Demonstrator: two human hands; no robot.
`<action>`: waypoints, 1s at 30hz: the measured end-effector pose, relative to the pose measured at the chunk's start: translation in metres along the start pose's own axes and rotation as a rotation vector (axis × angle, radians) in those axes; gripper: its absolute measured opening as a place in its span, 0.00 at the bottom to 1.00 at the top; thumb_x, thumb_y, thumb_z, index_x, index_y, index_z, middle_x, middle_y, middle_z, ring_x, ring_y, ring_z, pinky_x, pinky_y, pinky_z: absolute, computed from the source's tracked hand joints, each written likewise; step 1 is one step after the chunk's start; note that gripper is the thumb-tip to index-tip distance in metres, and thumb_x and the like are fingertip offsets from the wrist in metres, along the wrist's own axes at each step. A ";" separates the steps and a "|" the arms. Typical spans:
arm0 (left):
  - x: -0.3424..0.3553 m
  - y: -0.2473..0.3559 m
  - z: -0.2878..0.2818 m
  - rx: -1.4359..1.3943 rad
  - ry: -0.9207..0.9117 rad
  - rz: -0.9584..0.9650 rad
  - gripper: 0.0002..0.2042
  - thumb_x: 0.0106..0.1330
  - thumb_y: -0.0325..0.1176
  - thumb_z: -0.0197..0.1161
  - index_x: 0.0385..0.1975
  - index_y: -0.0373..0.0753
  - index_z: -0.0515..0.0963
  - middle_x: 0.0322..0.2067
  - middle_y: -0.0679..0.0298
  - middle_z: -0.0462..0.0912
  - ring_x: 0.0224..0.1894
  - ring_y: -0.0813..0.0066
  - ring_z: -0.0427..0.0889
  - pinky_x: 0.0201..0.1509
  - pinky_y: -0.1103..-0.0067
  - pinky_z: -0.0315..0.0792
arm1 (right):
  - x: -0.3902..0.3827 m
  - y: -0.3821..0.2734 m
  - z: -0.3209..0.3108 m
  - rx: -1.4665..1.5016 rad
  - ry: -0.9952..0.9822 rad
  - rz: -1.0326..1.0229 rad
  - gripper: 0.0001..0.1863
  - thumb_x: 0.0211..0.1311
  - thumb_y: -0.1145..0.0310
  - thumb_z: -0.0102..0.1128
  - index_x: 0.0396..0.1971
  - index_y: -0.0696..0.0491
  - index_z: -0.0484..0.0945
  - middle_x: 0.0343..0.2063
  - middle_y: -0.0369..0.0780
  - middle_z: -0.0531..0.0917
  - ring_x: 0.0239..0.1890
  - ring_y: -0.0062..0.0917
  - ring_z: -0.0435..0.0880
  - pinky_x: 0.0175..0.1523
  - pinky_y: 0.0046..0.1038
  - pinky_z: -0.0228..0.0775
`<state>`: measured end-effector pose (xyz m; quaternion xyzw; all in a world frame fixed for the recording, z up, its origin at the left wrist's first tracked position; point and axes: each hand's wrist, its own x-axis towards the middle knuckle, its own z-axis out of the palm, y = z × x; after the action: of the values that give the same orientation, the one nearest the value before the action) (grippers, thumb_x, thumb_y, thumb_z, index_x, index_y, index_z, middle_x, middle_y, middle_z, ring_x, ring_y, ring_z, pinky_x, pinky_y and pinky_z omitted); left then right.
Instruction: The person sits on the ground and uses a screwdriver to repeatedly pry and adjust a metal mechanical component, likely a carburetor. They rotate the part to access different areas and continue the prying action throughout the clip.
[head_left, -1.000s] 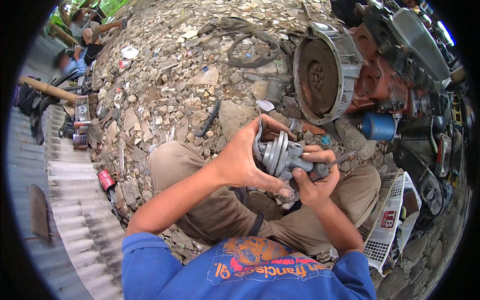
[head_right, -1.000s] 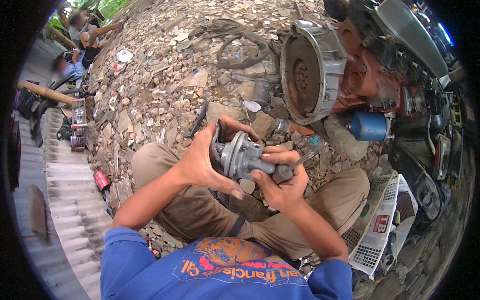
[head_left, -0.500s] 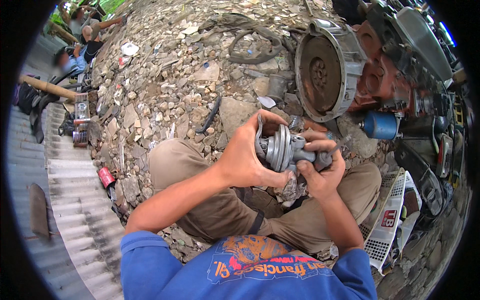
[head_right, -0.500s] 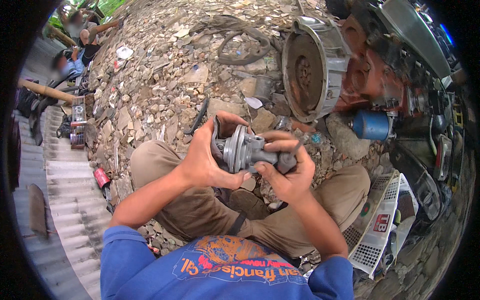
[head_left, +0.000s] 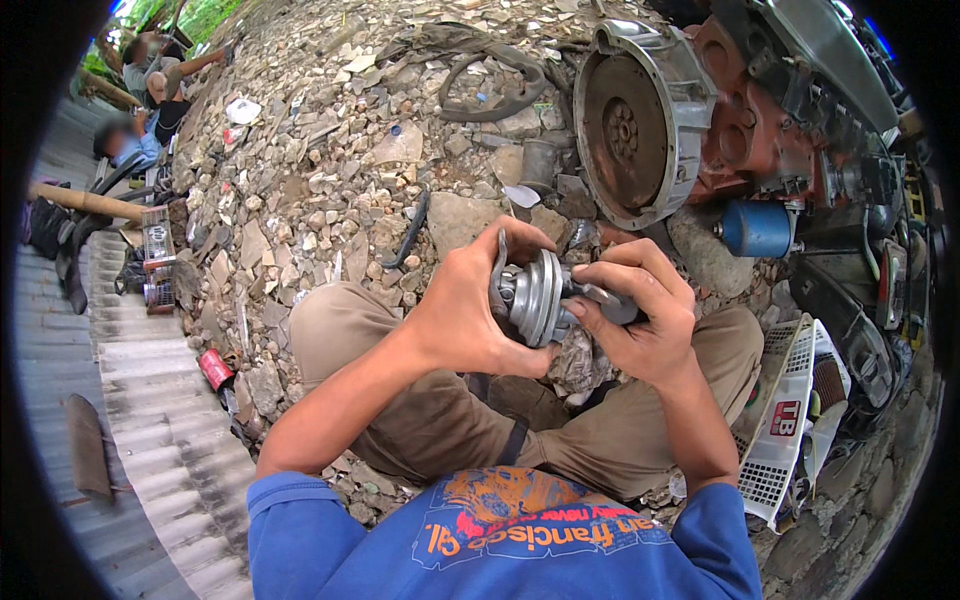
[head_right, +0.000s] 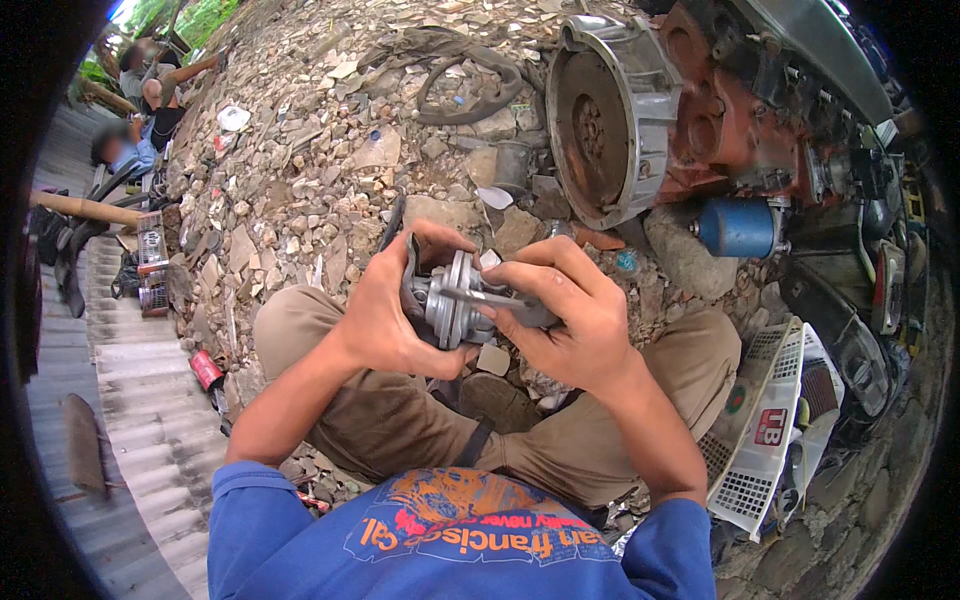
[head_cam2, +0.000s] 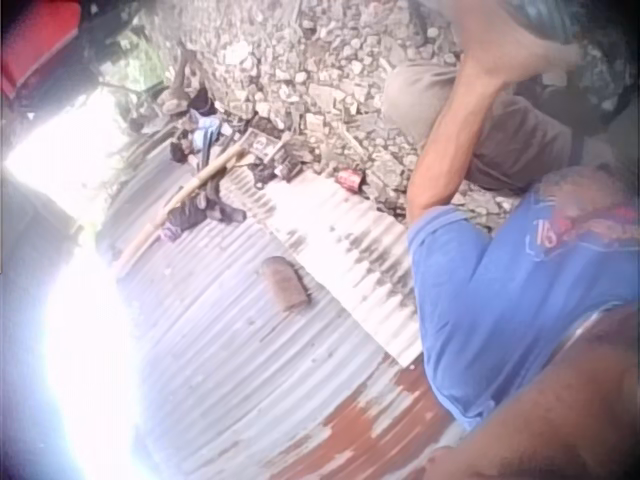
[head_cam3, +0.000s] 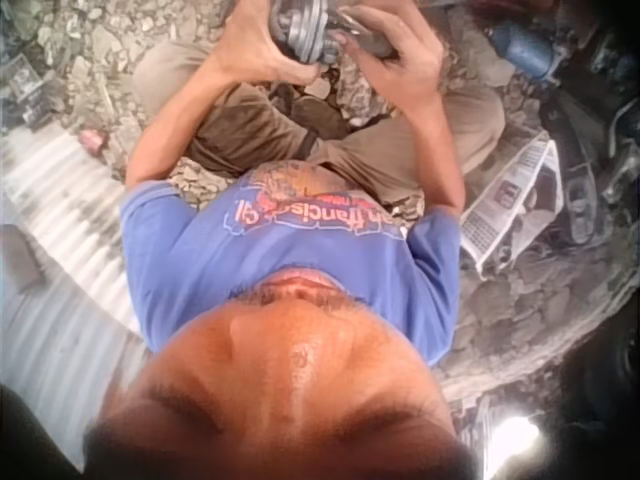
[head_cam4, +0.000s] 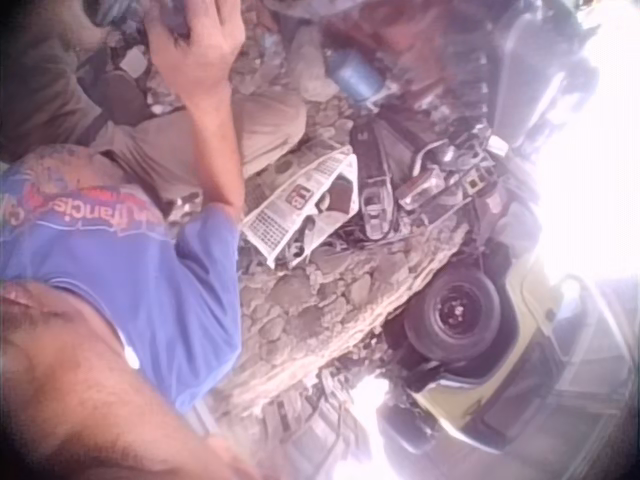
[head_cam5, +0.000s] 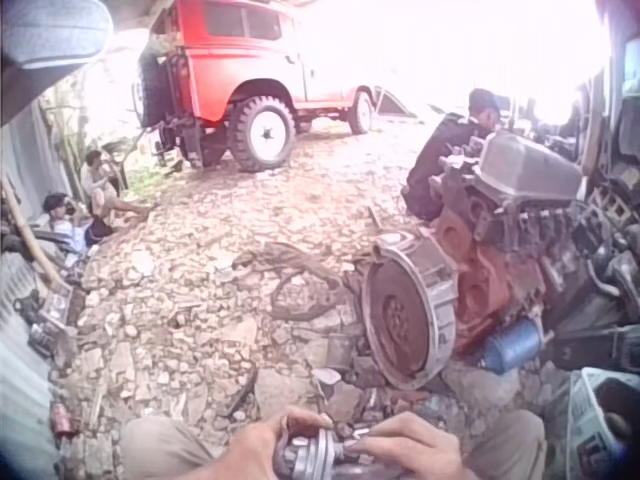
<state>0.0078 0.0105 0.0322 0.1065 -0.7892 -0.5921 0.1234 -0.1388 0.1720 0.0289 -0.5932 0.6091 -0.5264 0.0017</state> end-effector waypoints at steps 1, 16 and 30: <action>0.000 0.001 0.001 0.003 -0.041 -0.015 0.37 0.33 0.32 0.77 0.49 0.34 0.70 0.39 0.62 0.77 0.43 0.78 0.76 0.52 0.79 0.71 | -0.003 0.003 -0.001 0.023 -0.007 -0.002 0.16 0.44 0.78 0.76 0.36 0.59 0.83 0.33 0.43 0.81 0.31 0.30 0.81 0.33 0.28 0.74; -0.003 0.005 0.019 0.089 -0.109 0.087 0.38 0.31 0.39 0.76 0.49 0.34 0.72 0.38 0.54 0.80 0.43 0.59 0.80 0.50 0.71 0.74 | -0.026 0.008 -0.003 0.082 0.026 -0.084 0.13 0.49 0.73 0.75 0.31 0.59 0.79 0.28 0.44 0.81 0.27 0.32 0.82 0.29 0.29 0.74; -0.002 0.005 0.021 -0.078 -0.166 0.026 0.39 0.32 0.33 0.78 0.51 0.34 0.70 0.41 0.61 0.78 0.45 0.76 0.78 0.54 0.76 0.70 | -0.020 0.000 -0.009 0.244 0.036 0.004 0.13 0.47 0.76 0.76 0.33 0.58 0.82 0.30 0.43 0.82 0.29 0.27 0.82 0.33 0.25 0.74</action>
<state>0.0023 0.0319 0.0313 0.0417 -0.7743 -0.6276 0.0693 -0.1387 0.1924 0.0199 -0.5778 0.5414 -0.6074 0.0639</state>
